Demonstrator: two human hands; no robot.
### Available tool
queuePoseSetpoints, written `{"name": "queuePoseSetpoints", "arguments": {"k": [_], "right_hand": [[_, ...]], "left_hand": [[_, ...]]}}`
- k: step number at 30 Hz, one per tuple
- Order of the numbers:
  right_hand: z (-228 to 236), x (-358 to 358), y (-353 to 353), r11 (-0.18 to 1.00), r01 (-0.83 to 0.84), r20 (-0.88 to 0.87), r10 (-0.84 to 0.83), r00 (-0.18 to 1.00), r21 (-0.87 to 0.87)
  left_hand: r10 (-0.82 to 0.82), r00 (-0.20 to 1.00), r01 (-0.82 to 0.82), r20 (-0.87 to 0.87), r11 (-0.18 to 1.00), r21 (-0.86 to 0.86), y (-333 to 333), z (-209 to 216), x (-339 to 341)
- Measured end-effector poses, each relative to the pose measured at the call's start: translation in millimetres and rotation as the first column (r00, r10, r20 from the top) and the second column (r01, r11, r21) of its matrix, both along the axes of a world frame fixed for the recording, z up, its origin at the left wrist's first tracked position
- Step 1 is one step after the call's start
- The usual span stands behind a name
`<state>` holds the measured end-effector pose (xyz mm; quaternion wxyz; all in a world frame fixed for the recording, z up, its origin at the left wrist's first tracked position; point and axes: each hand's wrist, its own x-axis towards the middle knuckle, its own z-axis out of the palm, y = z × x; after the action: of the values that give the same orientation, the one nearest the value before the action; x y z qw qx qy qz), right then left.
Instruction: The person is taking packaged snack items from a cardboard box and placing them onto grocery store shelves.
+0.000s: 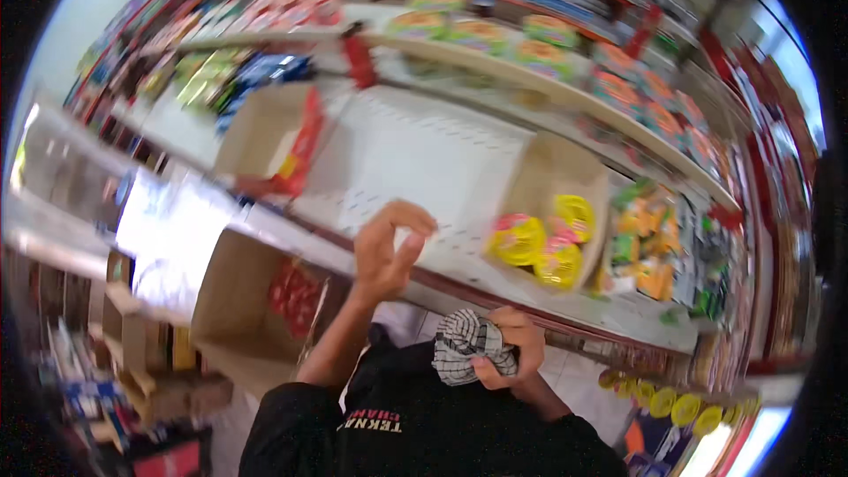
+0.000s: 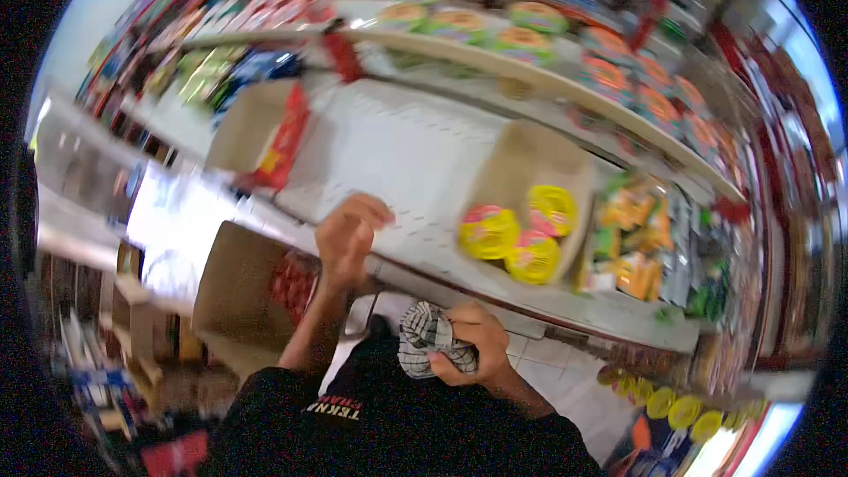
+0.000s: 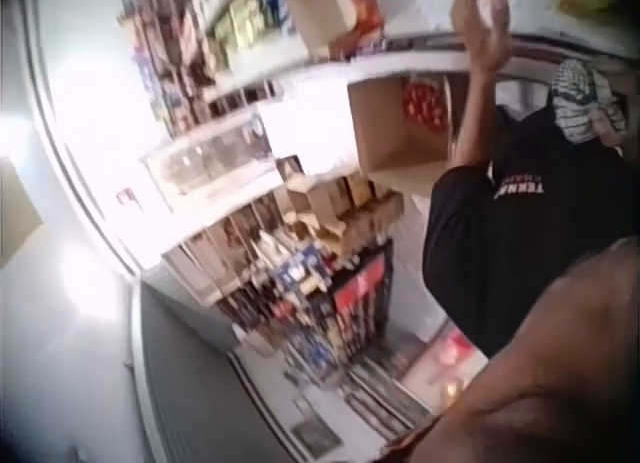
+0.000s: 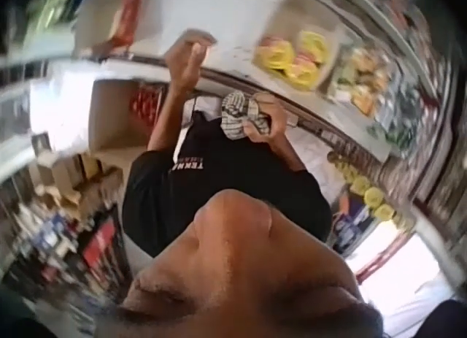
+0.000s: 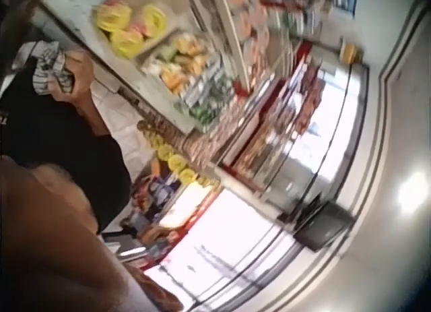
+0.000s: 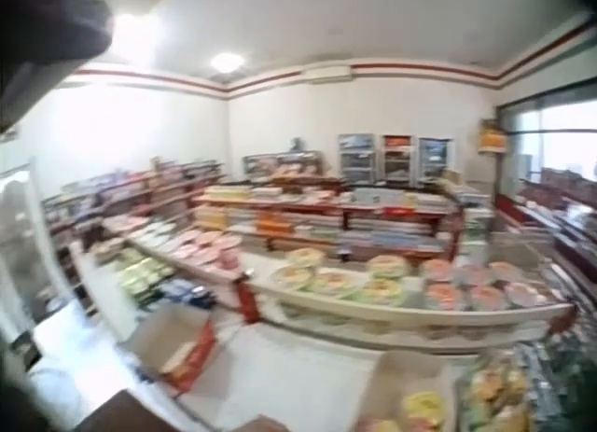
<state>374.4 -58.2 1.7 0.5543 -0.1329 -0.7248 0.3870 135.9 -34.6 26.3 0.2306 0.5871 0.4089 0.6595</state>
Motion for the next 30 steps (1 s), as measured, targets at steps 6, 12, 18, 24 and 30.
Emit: {"name": "queuePoseSetpoints", "arguments": {"k": [6,12,18,24,30], "right_hand": [[-28.9,-100.4,-30.5,0.977,-0.091,0.288,0.146,0.946,-0.195],[-75.5,-226.2,-70.7,0.863,-0.253,0.380,0.433,0.817,-0.438],[-118.4,-317.1,-100.6,0.798,-0.163,0.543,0.528,0.653,-0.580],[-166.6,-346.3,-126.6,0.872,-0.156,0.631,0.448,0.633,-0.464],[-194.1,-348.3,-140.1,0.962,-0.086,0.785,0.263,0.561,-0.260]], "left_hand": [[0.007,0.986,0.051,0.165,0.937,-0.346,-152.4,-83.9,-37.8],[0.440,0.896,-0.404,-0.054,0.762,-0.506,-223.5,-126.3,-106.6],[0.460,0.830,-0.194,0.315,0.768,-0.610,-252.0,-220.2,-223.6],[0.403,0.907,-0.254,-0.126,0.283,-0.925,-266.5,-363.4,-304.6],[0.391,0.889,0.147,0.239,0.251,-0.957,-234.4,-478.0,-361.8]]}}
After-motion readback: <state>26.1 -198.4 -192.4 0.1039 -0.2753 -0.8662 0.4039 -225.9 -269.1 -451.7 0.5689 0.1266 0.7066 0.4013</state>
